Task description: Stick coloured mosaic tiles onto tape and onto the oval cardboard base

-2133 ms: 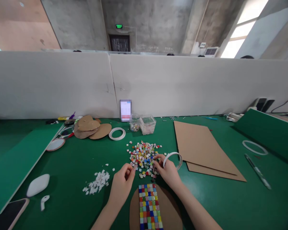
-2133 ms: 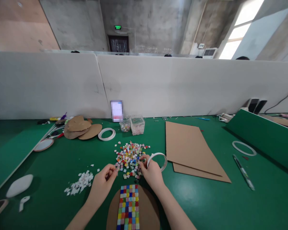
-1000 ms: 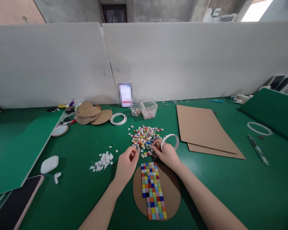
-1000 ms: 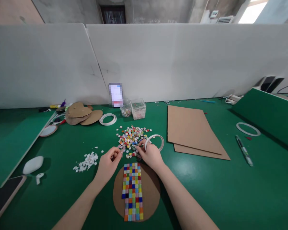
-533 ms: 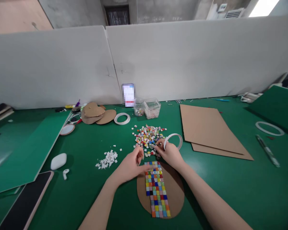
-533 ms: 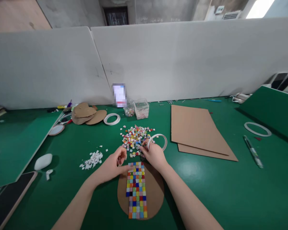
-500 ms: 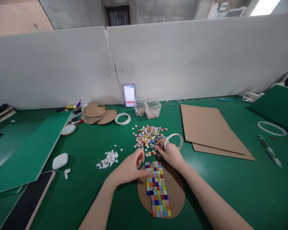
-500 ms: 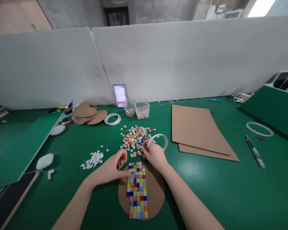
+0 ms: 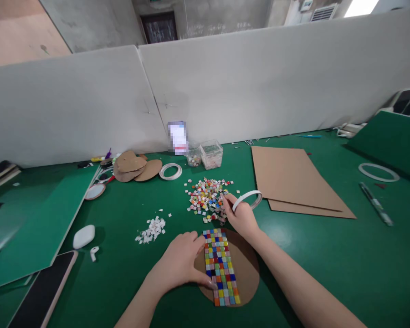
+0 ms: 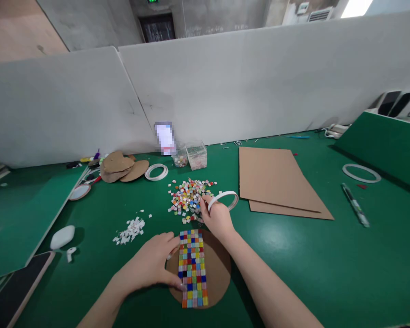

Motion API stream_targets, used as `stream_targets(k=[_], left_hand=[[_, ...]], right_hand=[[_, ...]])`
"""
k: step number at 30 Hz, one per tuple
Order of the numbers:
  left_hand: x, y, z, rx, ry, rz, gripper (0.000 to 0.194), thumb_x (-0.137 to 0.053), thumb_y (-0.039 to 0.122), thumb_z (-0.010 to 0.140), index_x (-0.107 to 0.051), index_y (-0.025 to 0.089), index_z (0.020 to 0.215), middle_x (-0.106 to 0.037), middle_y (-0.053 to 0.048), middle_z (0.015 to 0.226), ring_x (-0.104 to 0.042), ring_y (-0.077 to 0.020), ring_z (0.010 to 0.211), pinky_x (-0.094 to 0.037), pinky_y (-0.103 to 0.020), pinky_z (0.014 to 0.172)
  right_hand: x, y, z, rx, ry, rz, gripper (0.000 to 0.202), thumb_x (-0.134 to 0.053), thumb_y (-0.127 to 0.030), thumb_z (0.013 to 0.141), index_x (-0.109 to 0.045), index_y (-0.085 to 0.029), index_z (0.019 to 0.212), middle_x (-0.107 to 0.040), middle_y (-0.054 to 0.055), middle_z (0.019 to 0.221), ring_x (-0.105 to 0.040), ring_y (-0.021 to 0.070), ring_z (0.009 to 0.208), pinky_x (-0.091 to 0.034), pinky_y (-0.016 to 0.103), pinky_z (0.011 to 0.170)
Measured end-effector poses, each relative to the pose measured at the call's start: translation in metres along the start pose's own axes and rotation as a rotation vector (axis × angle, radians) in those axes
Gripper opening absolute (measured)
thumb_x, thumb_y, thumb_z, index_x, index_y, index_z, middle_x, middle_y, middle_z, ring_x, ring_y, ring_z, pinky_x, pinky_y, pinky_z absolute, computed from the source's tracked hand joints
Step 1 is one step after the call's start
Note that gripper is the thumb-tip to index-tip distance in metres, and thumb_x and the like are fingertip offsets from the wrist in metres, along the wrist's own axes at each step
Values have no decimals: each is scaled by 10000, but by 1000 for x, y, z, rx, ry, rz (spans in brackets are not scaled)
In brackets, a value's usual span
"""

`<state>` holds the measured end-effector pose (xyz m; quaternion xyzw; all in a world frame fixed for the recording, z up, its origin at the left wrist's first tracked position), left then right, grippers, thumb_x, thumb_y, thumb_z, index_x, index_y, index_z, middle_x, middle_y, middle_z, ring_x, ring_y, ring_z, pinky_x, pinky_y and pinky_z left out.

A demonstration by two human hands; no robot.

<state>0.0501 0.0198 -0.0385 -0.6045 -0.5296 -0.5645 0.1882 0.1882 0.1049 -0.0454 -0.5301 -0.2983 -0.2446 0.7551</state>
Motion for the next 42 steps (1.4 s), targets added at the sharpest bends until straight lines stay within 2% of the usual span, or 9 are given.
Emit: stream_targets(k=[3, 6, 9, 14, 18, 32, 38, 42], left_hand=[[-9, -4, -1, -38, 69, 78, 586, -518, 755, 541, -461, 190, 686, -482, -8, 732, -451, -180, 649, -244, -254, 513], [-15, -7, -3, -68, 145, 146, 582, -488, 755, 572, -478, 182, 674, -502, -32, 736, -461, -195, 668, -267, -277, 544], [-18, -7, -5, -86, 190, 151, 566, -489, 730, 607, -515, 178, 730, -523, -50, 781, -475, -209, 708, -287, -292, 572], [-17, -5, -3, -133, 184, 147, 577, -445, 758, 615, -468, 182, 640, -499, -16, 700, -460, -171, 633, -248, -276, 521], [-15, -5, 0, -171, 192, 123, 561, -492, 744, 593, -468, 185, 639, -511, -10, 695, -478, -174, 638, -236, -275, 511], [-12, -5, -2, -131, 205, 64, 526, -513, 710, 612, -436, 190, 614, -470, 1, 670, -440, -159, 618, -223, -269, 513], [-8, -4, -6, -33, 205, 34, 550, -483, 730, 615, -403, 186, 606, -438, 7, 663, -406, -150, 607, -220, -258, 515], [-9, -3, -7, 23, 199, 33, 526, -467, 708, 652, -414, 186, 623, -453, -7, 699, -413, -171, 645, -231, -259, 525]], right_hand=[[-6, -21, -12, 75, -8, 63, 258, -312, -314, 889, -535, -201, 826, -576, 26, 621, -540, 155, 547, -358, 228, 506], [-24, -44, -25, 138, -120, 181, 230, -321, -280, 888, -526, -210, 808, -592, 23, 665, -546, 148, 591, -378, 224, 542], [-36, -54, -33, 141, -171, 224, 245, -323, -283, 893, -514, -211, 757, -590, 17, 663, -544, 147, 603, -382, 233, 570], [-43, -49, -31, 58, -189, 299, 255, -313, -273, 897, -516, -206, 758, -597, 17, 662, -551, 143, 593, -385, 231, 564], [-44, -50, -30, 62, -220, 232, 244, -336, -274, 889, -525, -205, 750, -593, 10, 635, -548, 147, 572, -381, 243, 579], [-45, -49, -31, 22, -220, 276, 250, -341, -281, 885, -503, -208, 709, -567, -4, 606, -520, 136, 540, -385, 232, 558], [-39, -36, -24, -31, -98, 490, 251, -356, -285, 876, -551, -193, 749, -569, 4, 650, -526, 138, 611, -403, 233, 598], [-28, -29, -20, -61, -4, 549, 259, -362, -325, 872, -545, -194, 743, -451, -34, 534, -440, 123, 509, -364, 227, 513]])
Point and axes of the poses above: each hand's wrist, its own z-axis towards the middle knuckle, its own x-axis out of the back of the hand, y = z × x, the point moved 7 cm from there along z, towards the middle knuckle
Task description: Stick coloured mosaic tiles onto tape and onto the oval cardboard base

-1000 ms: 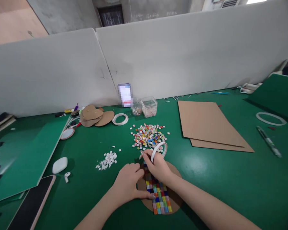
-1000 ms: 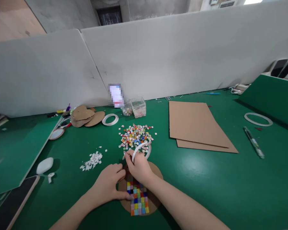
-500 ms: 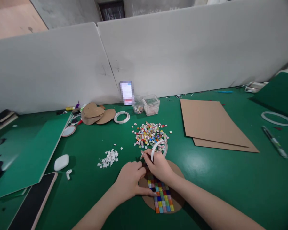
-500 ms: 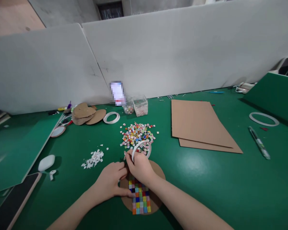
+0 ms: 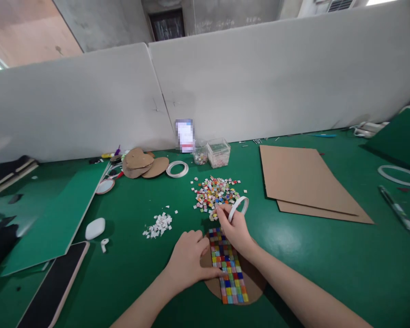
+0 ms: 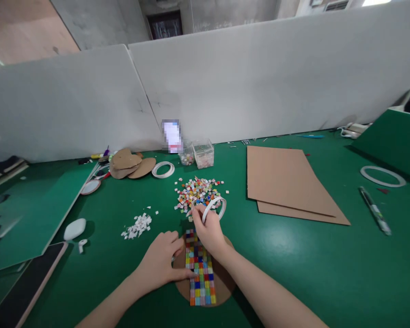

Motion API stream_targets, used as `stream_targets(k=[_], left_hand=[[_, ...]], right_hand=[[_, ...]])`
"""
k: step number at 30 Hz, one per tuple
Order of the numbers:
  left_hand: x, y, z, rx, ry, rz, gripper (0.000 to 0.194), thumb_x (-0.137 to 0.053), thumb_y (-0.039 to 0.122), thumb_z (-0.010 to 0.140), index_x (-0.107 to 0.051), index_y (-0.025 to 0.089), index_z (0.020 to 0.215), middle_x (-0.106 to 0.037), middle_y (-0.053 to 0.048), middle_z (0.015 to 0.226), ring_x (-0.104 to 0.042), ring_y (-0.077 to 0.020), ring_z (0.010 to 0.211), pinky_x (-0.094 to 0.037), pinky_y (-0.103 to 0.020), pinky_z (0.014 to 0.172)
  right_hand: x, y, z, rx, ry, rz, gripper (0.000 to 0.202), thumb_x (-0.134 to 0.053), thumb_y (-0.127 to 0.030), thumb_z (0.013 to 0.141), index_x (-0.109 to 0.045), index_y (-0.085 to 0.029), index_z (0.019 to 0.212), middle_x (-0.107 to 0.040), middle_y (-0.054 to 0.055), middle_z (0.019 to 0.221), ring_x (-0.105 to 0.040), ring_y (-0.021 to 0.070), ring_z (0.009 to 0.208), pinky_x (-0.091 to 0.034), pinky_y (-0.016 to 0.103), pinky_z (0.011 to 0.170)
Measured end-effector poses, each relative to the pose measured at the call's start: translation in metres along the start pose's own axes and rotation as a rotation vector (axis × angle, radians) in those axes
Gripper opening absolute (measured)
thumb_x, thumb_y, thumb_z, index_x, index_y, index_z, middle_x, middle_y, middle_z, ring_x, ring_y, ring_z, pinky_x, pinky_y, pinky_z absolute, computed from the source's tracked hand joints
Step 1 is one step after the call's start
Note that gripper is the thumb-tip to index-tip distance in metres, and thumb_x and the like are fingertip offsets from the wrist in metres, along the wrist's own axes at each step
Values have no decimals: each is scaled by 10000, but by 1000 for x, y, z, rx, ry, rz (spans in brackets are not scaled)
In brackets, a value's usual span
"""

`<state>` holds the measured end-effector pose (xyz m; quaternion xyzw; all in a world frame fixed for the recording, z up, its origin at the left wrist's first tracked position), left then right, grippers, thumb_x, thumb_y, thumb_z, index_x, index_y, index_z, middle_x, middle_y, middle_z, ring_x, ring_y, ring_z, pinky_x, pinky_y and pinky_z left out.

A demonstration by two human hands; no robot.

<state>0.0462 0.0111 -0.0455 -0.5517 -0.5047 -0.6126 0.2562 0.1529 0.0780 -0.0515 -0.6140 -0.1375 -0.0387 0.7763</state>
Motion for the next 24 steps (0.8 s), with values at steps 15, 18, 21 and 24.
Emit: stream_targets(k=[15, 18, 21, 24], left_hand=[[2, -3, -2, 14, 42, -69, 405, -425, 546, 790, -383, 183, 615, -434, 11, 686, -400, -152, 647, -248, -253, 554], [3, -7, 0, 16, 64, -136, 402, -321, 446, 875, -366, 180, 578, -414, 24, 625, -408, -136, 615, -257, -249, 554], [5, -15, 2, 87, 103, -234, 434, -255, 422, 900, -375, 182, 559, -410, 25, 606, -422, -128, 581, -260, -242, 531], [8, -16, 3, 145, 132, -340, 421, -239, 445, 898, -426, 195, 616, -435, 31, 599, -437, -127, 552, -263, -233, 513]], right_hand=[[36, 19, 26, 10, 41, -190, 303, -303, -417, 873, -491, -202, 975, -338, -71, 482, -404, 122, 384, -299, 220, 394], [38, 12, 27, 59, -47, -270, 275, -360, -413, 856, -527, -209, 936, -402, -58, 489, -435, 130, 410, -293, 222, 423], [31, 2, 21, 123, -180, -328, 259, -422, -414, 832, -565, -215, 748, -446, -44, 469, -452, 131, 424, -281, 223, 441], [25, -6, 14, 174, -264, -363, 345, -417, -420, 838, -527, -213, 584, -410, -43, 420, -422, 123, 391, -244, 229, 425]])
Point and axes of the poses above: each hand's wrist, its own z-axis towards the middle knuckle, its own x-axis out of the back of the hand, y = z × x, the point moved 7 cm from there along z, towards the middle knuckle
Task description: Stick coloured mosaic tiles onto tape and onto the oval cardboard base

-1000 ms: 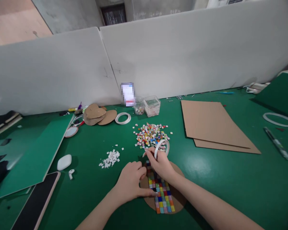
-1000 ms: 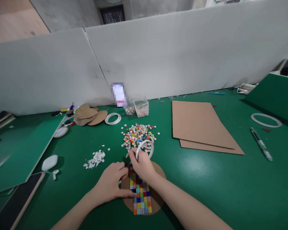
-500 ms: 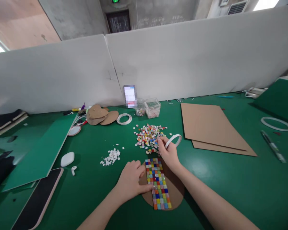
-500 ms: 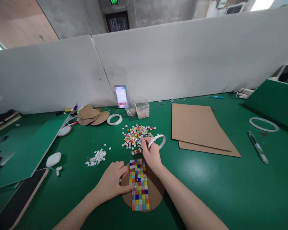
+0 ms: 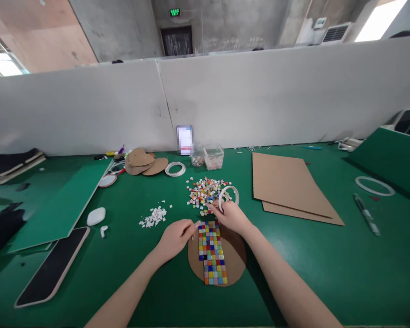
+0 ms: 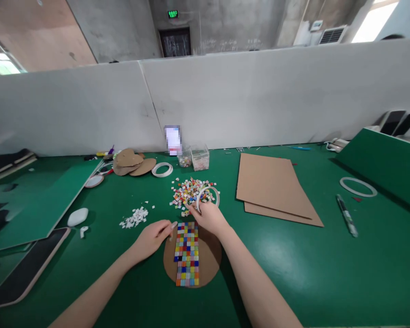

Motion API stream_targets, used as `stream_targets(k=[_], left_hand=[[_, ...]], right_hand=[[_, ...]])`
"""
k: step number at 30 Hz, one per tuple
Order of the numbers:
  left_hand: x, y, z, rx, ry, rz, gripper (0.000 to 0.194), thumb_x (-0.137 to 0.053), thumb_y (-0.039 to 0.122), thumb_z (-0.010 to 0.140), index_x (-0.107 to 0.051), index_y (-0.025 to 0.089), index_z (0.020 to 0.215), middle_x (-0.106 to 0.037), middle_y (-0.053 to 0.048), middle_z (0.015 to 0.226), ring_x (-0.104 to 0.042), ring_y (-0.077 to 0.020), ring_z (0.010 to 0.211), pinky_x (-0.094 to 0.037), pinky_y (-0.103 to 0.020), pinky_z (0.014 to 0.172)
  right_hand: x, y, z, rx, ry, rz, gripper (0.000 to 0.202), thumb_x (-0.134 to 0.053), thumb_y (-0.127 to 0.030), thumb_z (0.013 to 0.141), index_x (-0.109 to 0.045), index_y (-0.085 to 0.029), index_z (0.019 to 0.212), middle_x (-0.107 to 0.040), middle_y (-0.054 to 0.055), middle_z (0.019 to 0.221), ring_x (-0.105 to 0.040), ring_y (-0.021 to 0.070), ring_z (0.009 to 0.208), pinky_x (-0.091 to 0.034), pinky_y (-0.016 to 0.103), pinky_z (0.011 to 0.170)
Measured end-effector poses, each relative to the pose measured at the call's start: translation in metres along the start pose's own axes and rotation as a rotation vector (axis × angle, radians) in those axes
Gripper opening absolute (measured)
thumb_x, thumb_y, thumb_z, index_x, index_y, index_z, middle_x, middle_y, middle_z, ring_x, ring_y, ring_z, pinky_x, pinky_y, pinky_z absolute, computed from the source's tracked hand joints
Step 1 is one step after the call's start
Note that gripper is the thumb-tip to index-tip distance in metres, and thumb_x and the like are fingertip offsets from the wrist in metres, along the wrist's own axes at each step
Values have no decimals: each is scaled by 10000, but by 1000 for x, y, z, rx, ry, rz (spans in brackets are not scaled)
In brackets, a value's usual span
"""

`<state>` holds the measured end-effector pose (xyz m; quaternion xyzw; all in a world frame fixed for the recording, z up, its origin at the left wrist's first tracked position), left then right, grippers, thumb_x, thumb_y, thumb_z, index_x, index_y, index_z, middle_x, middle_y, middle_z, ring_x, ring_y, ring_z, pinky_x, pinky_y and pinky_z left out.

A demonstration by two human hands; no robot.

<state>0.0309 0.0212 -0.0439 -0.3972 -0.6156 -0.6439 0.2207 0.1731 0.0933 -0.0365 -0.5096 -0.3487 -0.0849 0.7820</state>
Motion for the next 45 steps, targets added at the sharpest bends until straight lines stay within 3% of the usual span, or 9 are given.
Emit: stream_targets(k=[7, 15, 21, 24, 30, 33, 36, 40, 45], left_hand=[[-1, -6, 1, 132, 33, -18, 468, -203, 486, 883, -509, 205, 667, -442, 34, 521, -424, -130, 476, -250, -221, 476], [5, -7, 24, 141, 149, -20, 442, -275, 489, 859, -456, 200, 578, -439, 29, 508, -430, -133, 456, -262, -226, 467], [11, -3, 59, 129, 225, -61, 369, -318, 448, 858, -423, 204, 602, -452, 36, 470, -468, -139, 470, -291, -226, 506], [12, -6, 71, 120, 236, -93, 308, -383, 427, 839, -433, 208, 630, -459, 47, 469, -478, -138, 480, -302, -226, 526], [9, -17, 66, 107, 235, -196, 286, -290, 424, 874, -460, 216, 773, -508, 45, 517, -506, -135, 491, -340, -215, 516], [12, -20, 61, 112, 241, -228, 261, -327, 429, 859, -476, 215, 868, -530, 37, 587, -461, -119, 456, -328, -212, 478], [15, -16, 59, 90, 167, -249, 257, -365, 420, 842, -516, 217, 891, -527, 22, 683, -378, -94, 430, -299, -210, 443], [12, -5, 57, 24, -39, -197, 257, -405, 420, 830, -562, 236, 917, -534, 13, 721, -406, -105, 500, -300, -213, 467], [4, 2, 56, -24, -81, -71, 195, -452, 351, 818, -537, 260, 968, -529, 26, 696, -486, -141, 624, -321, -221, 524]], right_hand=[[1, 2, 1, 0, 34, 19, 322, -370, -396, 866, -591, -210, 724, -586, -2, 508, -560, 157, 478, -371, 233, 493], [2, 22, 2, -61, 150, 134, 310, -377, -392, 856, -617, -203, 804, -647, 20, 508, -615, 180, 469, -445, 252, 473], [7, 27, 2, -83, 238, 182, 320, -439, -417, 818, -613, -209, 648, -614, 22, 475, -568, 169, 423, -410, 250, 444], [11, 33, 2, -125, 291, 207, 324, -456, -437, 804, -626, -200, 662, -594, 8, 467, -533, 149, 403, -395, 240, 438], [28, 44, -4, -246, 493, 265, 370, -443, -473, 807, -623, -156, 743, -510, -27, 449, -459, 112, 364, -364, 217, 383], [36, 50, -9, -332, 625, 486, 365, -490, -486, 781, -605, -146, 713, -448, -57, 419, -405, 87, 334, -335, 201, 348], [38, 54, -10, -388, 690, 703, 340, -550, -469, 751, -614, -135, 732, -439, -62, 439, -382, 67, 353, -301, 181, 340], [39, 58, -13, -440, 758, 898, 325, -581, -458, 731, -615, -135, 737, -430, -70, 430, -350, 49, 347, -237, 163, 322], [40, 54, -15, -446, 759, 895, 303, -587, -439, 734, -609, -137, 730, -445, -66, 416, -351, 48, 333, -210, 165, 311]])
Point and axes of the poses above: each hand's wrist, its own z-axis towards the middle knuckle, its own x-axis out of the back of the hand, y = z × x, the point moved 7 cm from there along z, towards the middle knuckle
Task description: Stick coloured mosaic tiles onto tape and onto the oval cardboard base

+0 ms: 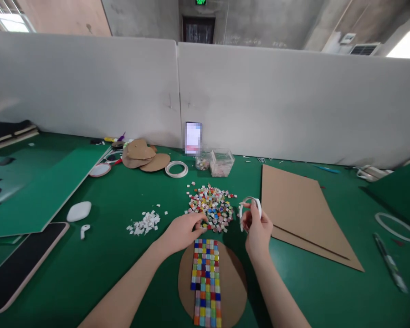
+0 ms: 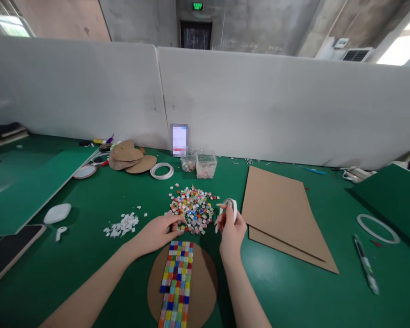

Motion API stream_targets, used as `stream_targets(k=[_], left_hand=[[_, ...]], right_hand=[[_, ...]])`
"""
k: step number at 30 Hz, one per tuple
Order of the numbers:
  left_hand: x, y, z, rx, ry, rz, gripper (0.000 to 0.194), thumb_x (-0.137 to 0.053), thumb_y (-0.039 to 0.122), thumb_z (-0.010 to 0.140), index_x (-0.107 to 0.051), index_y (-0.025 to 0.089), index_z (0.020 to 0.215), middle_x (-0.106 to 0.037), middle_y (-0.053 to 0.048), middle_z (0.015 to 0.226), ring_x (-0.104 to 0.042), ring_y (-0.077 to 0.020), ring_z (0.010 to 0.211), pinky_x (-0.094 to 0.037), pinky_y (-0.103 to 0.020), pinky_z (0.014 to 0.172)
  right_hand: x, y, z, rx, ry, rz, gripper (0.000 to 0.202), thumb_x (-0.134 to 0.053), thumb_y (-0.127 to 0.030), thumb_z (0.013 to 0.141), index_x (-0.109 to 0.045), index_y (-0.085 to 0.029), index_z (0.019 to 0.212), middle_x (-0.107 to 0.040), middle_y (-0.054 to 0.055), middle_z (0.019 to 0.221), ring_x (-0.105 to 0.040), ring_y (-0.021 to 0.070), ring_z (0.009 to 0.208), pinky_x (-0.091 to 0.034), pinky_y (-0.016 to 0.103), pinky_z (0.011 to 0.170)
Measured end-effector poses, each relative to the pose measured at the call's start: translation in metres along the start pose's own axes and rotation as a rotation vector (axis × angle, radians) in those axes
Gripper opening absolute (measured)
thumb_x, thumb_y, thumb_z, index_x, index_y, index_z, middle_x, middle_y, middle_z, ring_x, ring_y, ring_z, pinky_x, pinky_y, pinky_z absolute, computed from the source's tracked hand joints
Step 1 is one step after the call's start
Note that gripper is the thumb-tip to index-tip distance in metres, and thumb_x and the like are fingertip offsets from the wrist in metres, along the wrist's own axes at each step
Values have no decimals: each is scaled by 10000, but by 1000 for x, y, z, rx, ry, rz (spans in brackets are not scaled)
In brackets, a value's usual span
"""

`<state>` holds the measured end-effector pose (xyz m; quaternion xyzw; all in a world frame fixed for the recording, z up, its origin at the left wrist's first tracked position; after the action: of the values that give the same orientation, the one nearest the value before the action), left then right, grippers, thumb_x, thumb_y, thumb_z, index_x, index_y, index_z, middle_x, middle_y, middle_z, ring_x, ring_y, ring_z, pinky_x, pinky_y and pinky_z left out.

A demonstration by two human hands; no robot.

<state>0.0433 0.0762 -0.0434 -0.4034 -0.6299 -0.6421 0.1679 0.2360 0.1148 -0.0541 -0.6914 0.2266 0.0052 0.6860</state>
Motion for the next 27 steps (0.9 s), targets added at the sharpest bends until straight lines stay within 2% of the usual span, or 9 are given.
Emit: stream_targets(k=[5, 12, 17, 21, 24, 27], left_hand=[[-10, -5, 4, 29, -4, 2, 111, -446, 310, 814, -489, 226, 874, -509, 37, 648, -492, -133, 578, -313, -227, 512], [-11, -6, 4, 47, 52, 46, 110, -450, 311, 798, -417, 211, 768, -472, 39, 579, -456, -135, 515, -261, -238, 460], [-13, -3, 4, 29, 86, 126, 110, -409, 276, 821, -401, 206, 737, -424, 37, 571, -423, -129, 496, -231, -248, 461], [-11, 0, 4, 41, 84, 134, 151, -342, 308, 866, -405, 213, 768, -397, 36, 561, -401, -134, 478, -208, -247, 450], [-8, 1, 4, 53, 104, 103, 210, -276, 323, 893, -426, 214, 794, -433, 19, 602, -431, -142, 515, -222, -244, 467], [1, 2, 2, 57, 215, 40, 268, -230, 312, 906, -434, 204, 768, -464, -5, 663, -455, -151, 585, -251, -248, 505]], right_hand=[[-6, 0, -3, 21, -62, -36, 303, -562, -435, 760, -610, -138, 729, -424, -72, 406, -342, 49, 331, -230, 169, 314], [-13, -7, -11, 65, -137, -93, 284, -522, -422, 796, -597, -156, 730, -425, -68, 417, -361, 56, 338, -245, 177, 323], [-14, -9, -13, 66, -150, -64, 269, -522, -406, 802, -575, -160, 707, -425, -69, 416, -371, 55, 331, -231, 176, 318], [-21, -7, -15, 33, -239, -35, 259, -514, -389, 811, -564, -166, 691, -434, -67, 401, -369, 57, 336, -242, 180, 338], [-28, -5, -19, -27, -316, -27, 226, -515, -382, 812, -578, -169, 768, -430, -69, 413, -347, 61, 343, -234, 185, 340], [-32, -5, -22, -101, -368, 7, 227, -506, -375, 817, -573, -179, 910, -404, -74, 449, -324, 67, 368, -234, 187, 349]])
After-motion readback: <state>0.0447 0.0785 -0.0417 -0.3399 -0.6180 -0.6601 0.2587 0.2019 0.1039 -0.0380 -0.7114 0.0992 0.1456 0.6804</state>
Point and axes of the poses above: each hand's wrist, its own z-axis towards the middle knuckle, its own x-axis out of the back of the hand, y = z × x, the point moved 7 cm from there along z, towards the middle knuckle
